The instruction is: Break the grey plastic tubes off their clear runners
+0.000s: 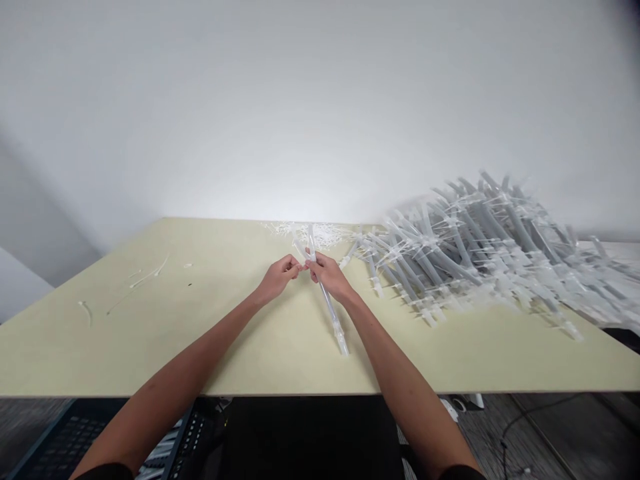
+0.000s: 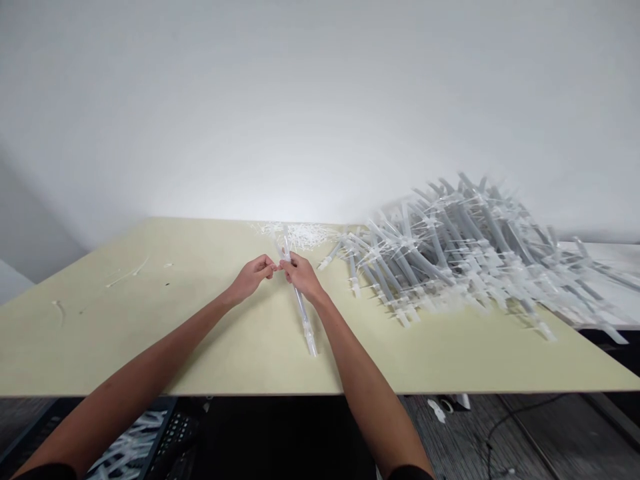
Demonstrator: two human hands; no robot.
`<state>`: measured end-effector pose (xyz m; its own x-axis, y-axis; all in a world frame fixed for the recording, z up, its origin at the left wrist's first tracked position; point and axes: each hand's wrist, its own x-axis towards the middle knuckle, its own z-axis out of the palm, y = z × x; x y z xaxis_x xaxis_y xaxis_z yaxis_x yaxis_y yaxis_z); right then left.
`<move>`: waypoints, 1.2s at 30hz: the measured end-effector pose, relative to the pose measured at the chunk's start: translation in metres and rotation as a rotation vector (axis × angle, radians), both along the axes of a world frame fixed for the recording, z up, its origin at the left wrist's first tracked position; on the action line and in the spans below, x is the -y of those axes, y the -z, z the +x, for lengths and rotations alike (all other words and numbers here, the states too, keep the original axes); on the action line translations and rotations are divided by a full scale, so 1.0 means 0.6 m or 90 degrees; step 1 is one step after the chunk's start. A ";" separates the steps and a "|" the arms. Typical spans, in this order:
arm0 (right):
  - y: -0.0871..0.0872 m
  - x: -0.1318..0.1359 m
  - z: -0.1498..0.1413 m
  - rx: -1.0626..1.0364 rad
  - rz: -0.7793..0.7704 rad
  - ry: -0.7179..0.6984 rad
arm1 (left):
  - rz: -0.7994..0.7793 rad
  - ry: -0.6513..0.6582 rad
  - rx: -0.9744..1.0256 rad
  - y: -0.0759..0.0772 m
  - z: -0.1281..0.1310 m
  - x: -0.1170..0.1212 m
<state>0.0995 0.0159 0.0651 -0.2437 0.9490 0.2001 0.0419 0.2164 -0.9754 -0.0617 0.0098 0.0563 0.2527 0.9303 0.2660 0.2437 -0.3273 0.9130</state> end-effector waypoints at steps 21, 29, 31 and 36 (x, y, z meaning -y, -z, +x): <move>0.009 -0.011 0.002 -0.049 -0.013 0.052 | -0.017 0.023 0.026 0.001 0.001 -0.001; 0.018 -0.013 -0.001 -0.050 -0.025 0.081 | -0.063 0.041 0.042 -0.004 0.007 0.002; 0.021 -0.015 -0.002 -0.050 -0.024 0.088 | -0.066 0.043 0.044 -0.004 0.009 0.002; 0.025 -0.020 -0.001 -0.064 -0.029 0.097 | -0.044 0.045 0.038 -0.006 0.008 0.005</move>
